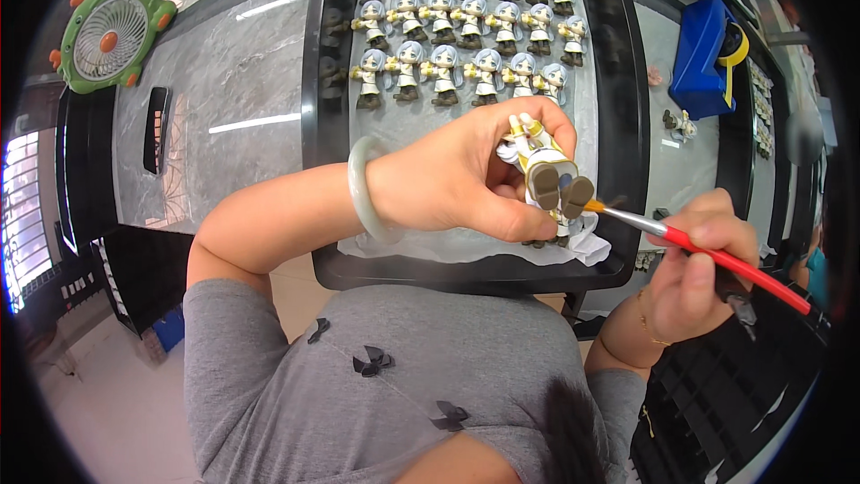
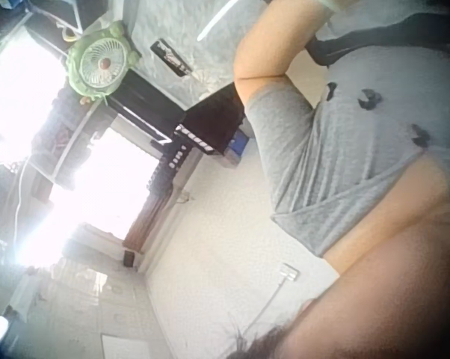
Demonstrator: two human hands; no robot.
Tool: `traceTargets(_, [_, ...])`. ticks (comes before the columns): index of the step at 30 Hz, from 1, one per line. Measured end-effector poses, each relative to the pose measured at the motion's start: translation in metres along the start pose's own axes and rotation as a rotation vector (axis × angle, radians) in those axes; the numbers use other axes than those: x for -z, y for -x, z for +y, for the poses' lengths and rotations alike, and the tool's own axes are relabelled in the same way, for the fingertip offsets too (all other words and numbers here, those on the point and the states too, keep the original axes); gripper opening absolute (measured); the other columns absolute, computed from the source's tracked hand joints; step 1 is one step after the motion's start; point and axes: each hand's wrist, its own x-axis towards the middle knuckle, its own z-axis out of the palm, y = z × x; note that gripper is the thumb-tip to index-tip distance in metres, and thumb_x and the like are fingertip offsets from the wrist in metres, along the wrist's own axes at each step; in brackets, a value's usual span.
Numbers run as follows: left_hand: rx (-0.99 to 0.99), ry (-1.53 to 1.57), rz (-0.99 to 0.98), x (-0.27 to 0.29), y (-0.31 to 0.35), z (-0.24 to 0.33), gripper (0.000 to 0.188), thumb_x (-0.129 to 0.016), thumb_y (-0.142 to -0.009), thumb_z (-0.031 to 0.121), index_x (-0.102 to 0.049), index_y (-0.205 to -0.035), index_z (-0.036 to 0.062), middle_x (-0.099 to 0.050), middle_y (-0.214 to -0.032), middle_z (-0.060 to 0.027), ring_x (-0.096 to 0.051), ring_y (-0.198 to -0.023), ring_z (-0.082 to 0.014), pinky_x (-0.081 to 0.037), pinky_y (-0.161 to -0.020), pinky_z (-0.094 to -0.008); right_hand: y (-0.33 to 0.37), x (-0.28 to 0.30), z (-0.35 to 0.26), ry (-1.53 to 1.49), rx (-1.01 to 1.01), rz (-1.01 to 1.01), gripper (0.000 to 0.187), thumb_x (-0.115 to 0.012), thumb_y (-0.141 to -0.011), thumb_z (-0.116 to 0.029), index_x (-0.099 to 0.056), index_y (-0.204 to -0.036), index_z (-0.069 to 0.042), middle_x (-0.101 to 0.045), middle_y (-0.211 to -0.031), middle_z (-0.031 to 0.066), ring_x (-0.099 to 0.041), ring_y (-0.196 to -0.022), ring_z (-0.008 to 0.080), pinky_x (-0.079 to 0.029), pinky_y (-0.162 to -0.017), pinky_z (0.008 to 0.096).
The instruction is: Inspecting and cleaning small character figurines on an assembly line.
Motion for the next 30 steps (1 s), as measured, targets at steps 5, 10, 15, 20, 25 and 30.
traceTargets(5, [0.028,0.017,-0.005,-0.002,0.002,0.003,0.042,-0.064,-0.062,-0.003,-0.045,-0.098,0.0060,-0.050,-0.082,0.0009,-0.048,-0.073,-0.0056,-0.039,-0.065,-0.0194,-0.002,-0.020,0.006,0.088,-0.104,-0.076,0.008,-0.056,-0.071,-0.007,-0.059,-0.076,-0.001,-0.060,-0.068,0.0079,-0.049,-0.062,0.0153,-0.040,-0.059,0.0241])
traceTargets(10, [0.015,-0.001,-0.032,0.000,0.001,0.000,0.041,-0.064,-0.062,-0.003,-0.045,-0.098,0.0050,-0.051,-0.083,0.0004,-0.048,-0.074,-0.0050,-0.039,-0.063,-0.0186,-0.003,-0.018,0.002,-0.022,-0.092,0.038,0.007,-0.054,-0.071,-0.006,-0.058,-0.074,-0.001,-0.059,-0.065,0.0083,-0.049,-0.063,0.0151,-0.039,-0.059,0.0250])
traceTargets(15, [-0.023,0.016,-0.018,0.000,0.001,-0.002,0.041,-0.065,-0.062,-0.002,-0.045,-0.097,0.0056,-0.049,-0.081,0.0013,-0.047,-0.072,-0.0054,-0.038,-0.062,-0.0197,-0.008,0.030,0.011,0.071,-0.011,0.173,0.007,-0.049,-0.070,-0.006,-0.050,-0.069,0.001,-0.045,-0.055,0.0075,-0.040,-0.055,0.0137,-0.030,-0.052,0.0233])
traceTargets(20, [-0.059,0.039,-0.028,0.000,0.003,0.001,0.041,-0.066,-0.062,-0.001,-0.045,-0.096,0.0059,-0.048,-0.079,0.0013,-0.047,-0.071,-0.0055,-0.038,-0.062,-0.0200,0.013,0.092,0.041,0.630,-0.483,0.185,0.012,-0.051,-0.079,-0.010,-0.052,-0.078,0.002,-0.047,-0.059,0.0057,-0.041,-0.054,0.0110,-0.032,-0.050,0.0247])
traceTargets(25, [-0.090,-0.027,-0.016,-0.004,0.005,0.003,0.042,-0.068,-0.062,-0.001,-0.045,-0.096,0.0052,-0.049,-0.080,0.0014,-0.048,-0.072,-0.0051,-0.039,-0.063,-0.0194,0.050,0.086,0.108,0.964,-0.599,-0.319,0.015,-0.053,-0.081,-0.011,-0.051,-0.082,0.004,-0.055,-0.067,0.0192,-0.054,-0.060,0.0301,-0.042,-0.059,0.0350])
traceTargets(30, [-0.059,-0.136,0.014,-0.001,0.002,0.000,0.043,-0.069,-0.063,-0.002,-0.044,-0.098,0.0048,-0.050,-0.082,0.0011,-0.049,-0.074,-0.0047,-0.040,-0.065,-0.0192,0.056,0.076,0.119,0.886,-0.620,-0.229,0.021,-0.052,-0.083,-0.013,-0.049,-0.098,0.002,-0.057,-0.071,0.0162,-0.054,-0.062,0.0286,-0.041,-0.060,0.0332])
